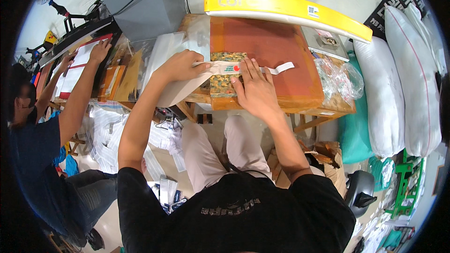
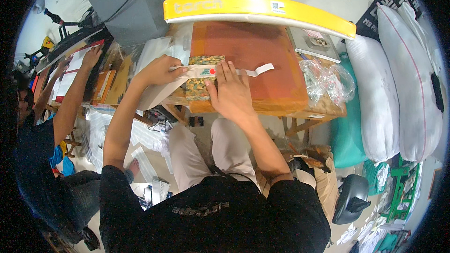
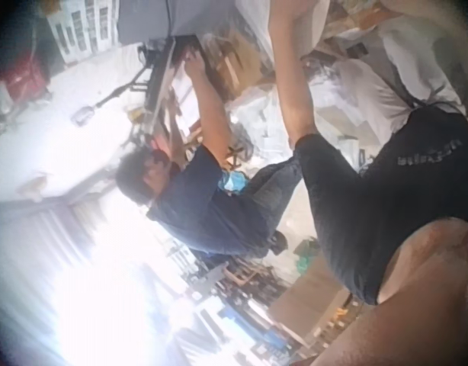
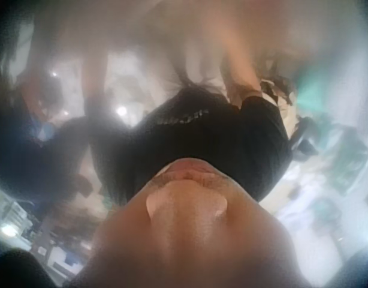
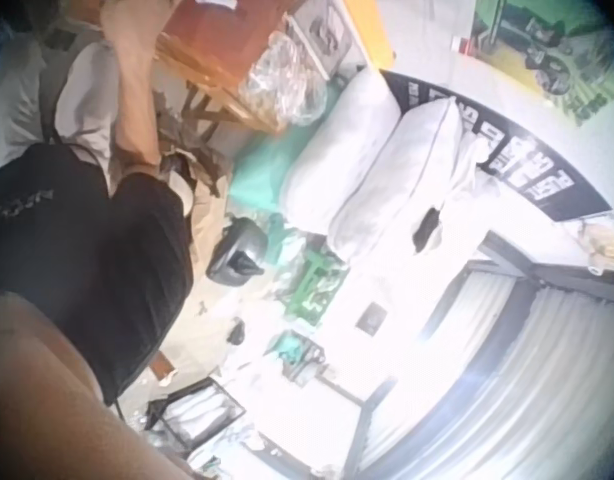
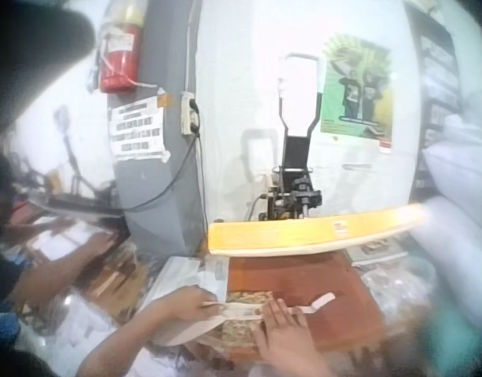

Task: The person prepares cap panels by hand, positions them onto a heat press, and operates the press handle to apply designs.

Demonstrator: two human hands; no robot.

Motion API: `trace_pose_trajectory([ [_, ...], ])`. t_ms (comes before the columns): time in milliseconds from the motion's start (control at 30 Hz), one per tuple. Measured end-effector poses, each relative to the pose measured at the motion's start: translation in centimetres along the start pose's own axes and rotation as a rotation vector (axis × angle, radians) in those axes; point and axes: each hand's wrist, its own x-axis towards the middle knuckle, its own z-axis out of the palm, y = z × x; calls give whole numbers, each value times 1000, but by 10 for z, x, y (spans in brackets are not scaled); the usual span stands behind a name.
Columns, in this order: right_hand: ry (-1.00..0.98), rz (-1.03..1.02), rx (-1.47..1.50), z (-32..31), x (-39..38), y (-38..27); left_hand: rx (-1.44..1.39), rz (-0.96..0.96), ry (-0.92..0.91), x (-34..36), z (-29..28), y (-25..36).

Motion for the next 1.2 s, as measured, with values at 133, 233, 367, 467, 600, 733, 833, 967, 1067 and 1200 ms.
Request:
trace_pose_trajectory([
  [133,5,7,2,2,-1,0,-27,-30,-8,0,-2,5],
  [233,5,7,3,3,-1,1,-34,-27,-3,-1,-4,11],
  [367,5,10,22,2,-2,-1,-50,-32,-12,-3,-4,9],
  [467,0,6,10,1,-2,-2,-65,3,9,-3,-1,7],
  [600,16,3,-32,3,-4,-1,5,13,25,0,-2,8],
  [733,3,40,-17,5,-4,0,27,-27,-43,3,-7,18],
  [833,-11,62,37,2,-3,-2,-4,-19,-34,2,-6,15],
  [967,164,49,112,-13,-6,8,-47,-15,-37,5,-7,16],
  [1067,317,156,280,-72,-14,26,-59,23,7,1,-3,10],
  [1200,753,211,584,-166,-13,47,20,-6,-17,-4,-10,16],
])
